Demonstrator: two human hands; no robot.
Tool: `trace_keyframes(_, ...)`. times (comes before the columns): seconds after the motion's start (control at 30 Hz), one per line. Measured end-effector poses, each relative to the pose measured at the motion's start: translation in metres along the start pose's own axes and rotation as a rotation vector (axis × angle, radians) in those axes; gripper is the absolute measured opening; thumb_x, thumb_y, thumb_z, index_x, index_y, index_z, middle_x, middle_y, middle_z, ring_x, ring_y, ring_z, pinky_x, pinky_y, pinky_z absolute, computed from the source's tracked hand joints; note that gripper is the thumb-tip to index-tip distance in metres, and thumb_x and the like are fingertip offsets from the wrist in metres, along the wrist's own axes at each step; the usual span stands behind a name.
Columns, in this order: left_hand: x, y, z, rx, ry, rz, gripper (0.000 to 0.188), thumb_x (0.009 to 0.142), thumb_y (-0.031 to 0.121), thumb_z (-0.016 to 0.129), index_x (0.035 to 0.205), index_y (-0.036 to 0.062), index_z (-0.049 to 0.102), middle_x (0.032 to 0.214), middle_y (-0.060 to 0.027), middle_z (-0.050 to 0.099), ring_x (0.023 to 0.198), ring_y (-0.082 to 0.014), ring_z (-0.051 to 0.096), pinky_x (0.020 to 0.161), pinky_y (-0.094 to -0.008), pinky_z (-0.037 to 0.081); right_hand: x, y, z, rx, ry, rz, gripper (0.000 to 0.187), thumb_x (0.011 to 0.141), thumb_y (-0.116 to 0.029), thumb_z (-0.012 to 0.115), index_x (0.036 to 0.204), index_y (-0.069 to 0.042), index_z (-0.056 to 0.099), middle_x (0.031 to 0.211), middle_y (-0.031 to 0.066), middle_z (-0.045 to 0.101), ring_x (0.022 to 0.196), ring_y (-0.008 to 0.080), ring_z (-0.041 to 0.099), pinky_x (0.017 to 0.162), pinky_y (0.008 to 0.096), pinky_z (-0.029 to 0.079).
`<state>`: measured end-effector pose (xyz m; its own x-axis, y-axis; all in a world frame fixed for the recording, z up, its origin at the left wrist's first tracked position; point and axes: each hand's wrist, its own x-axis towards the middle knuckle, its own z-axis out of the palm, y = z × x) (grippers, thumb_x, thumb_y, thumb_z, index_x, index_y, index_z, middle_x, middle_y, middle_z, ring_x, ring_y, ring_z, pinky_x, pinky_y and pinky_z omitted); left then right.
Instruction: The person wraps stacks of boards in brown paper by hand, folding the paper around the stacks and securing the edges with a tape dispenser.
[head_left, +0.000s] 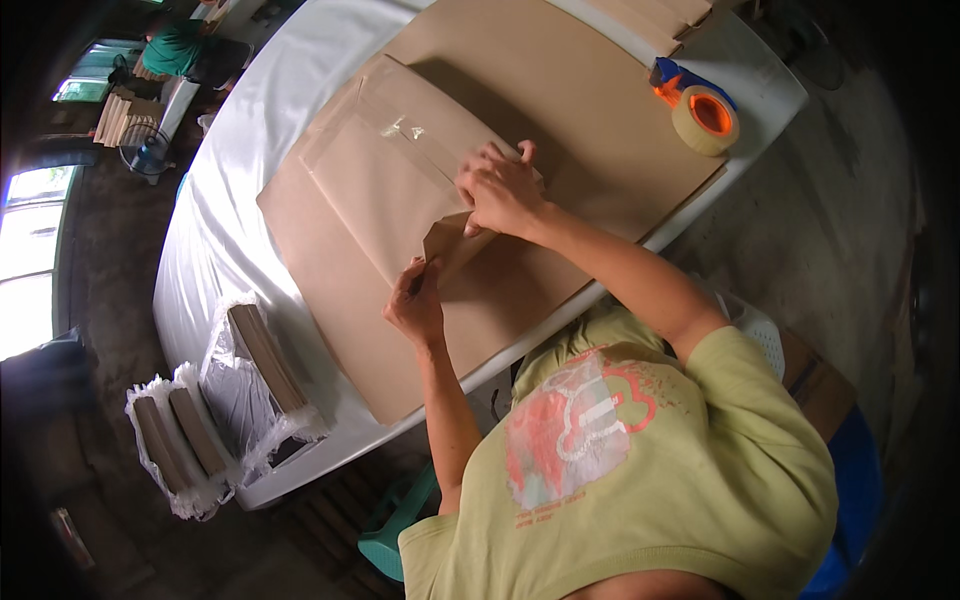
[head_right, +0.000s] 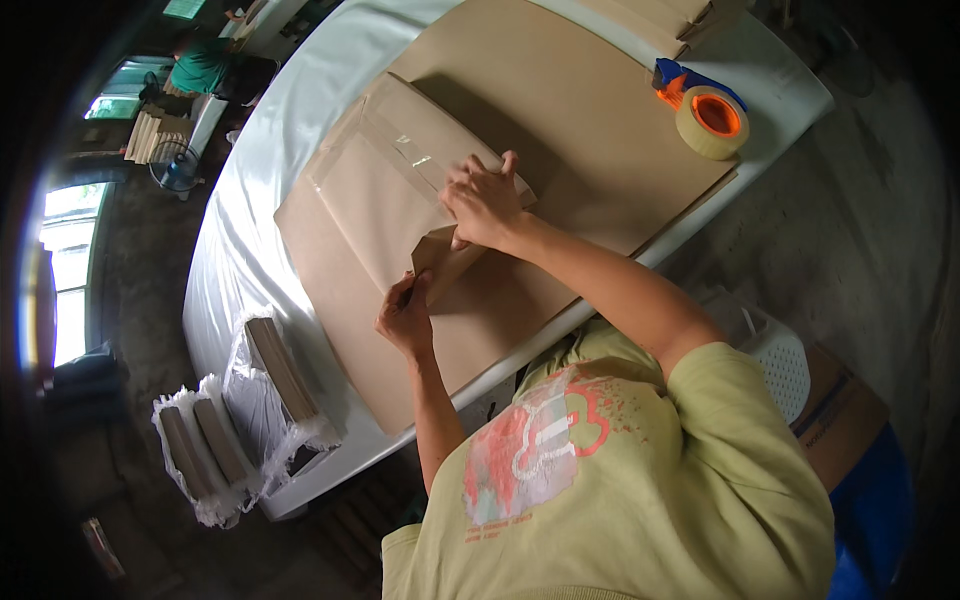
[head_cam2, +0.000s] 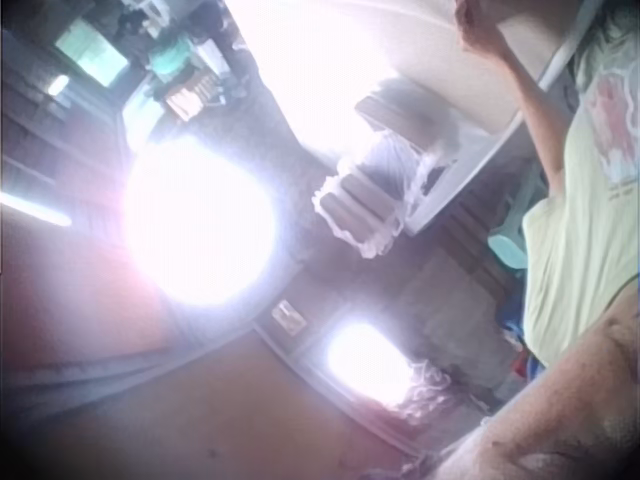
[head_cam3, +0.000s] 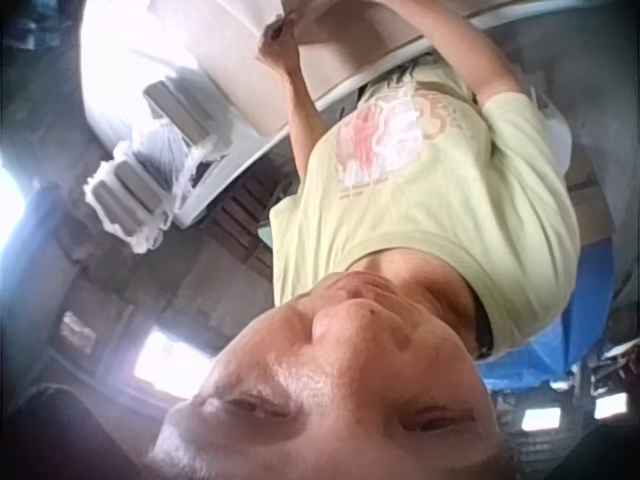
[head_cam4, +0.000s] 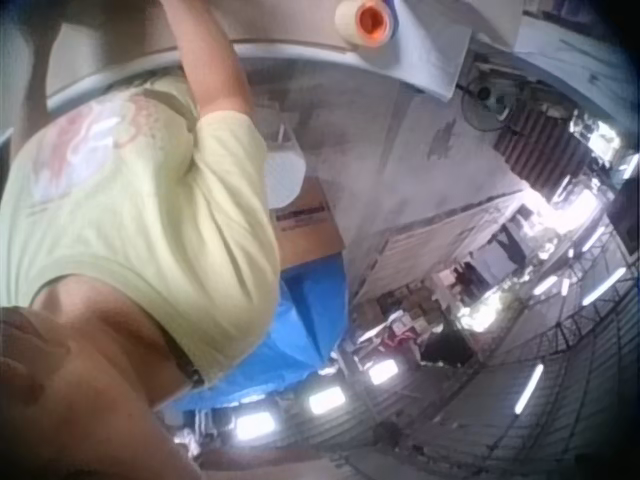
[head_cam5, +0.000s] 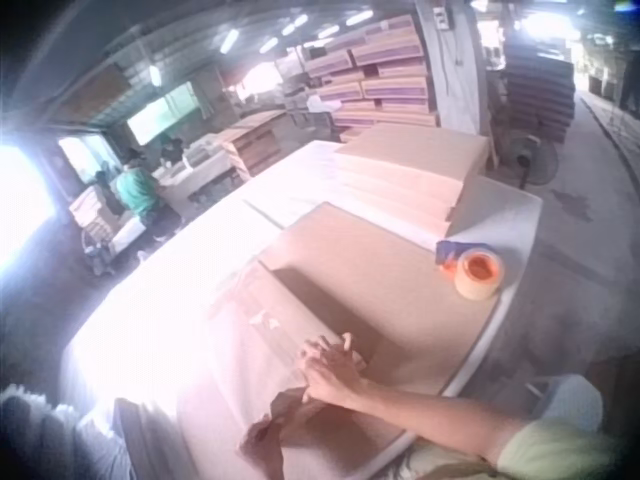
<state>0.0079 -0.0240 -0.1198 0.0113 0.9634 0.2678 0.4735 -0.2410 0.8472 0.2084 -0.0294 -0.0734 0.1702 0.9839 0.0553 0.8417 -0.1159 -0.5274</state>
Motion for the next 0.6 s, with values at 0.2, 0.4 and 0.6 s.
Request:
trace_keyframes(0.2,0.010,0.037,0.010,0.534,0.060,0.142,0.032,0.063,0.017,0.079,0.090,0.0065,0.065,0.101,-0.0086,0.063,0.093,-0.0236,0.057,0.082,-0.0367,0.044,0.020,0.014,0.002,0.084,-0.071,0.254,0.076,0.038,-0.038,0.088,0.095,-0.013,0.046,0.137,0.0037,0.025,0.129,0.0338,0.022,0.087,0.0728,0.029)
trace_keyframes(0.4,-0.032,0.026,0.036,0.620,-0.255,0.517,0.069,0.073,0.034,0.070,0.129,0.0033,0.044,0.134,-0.0189,0.041,0.124,-0.0371,0.036,0.100,-0.0441,0.032,0.024,0.011,0.009,0.090,-0.089,0.315,0.073,0.041,-0.040,0.087,0.097,-0.015,0.048,0.137,0.0019,0.025,0.127,0.0322,0.025,0.089,0.0690,0.030)
trace_keyframes(0.6,-0.030,0.041,0.038,0.720,-0.336,0.431,0.104,0.056,0.051,0.076,0.135,0.0005,0.032,0.139,-0.0227,0.032,0.128,-0.0381,0.031,0.104,-0.0459,0.026,0.028,0.000,0.003,0.097,-0.060,0.371,0.060,0.052,-0.036,0.083,0.098,-0.015,0.050,0.132,0.0015,0.032,0.122,0.0299,0.032,0.088,0.0627,0.033)
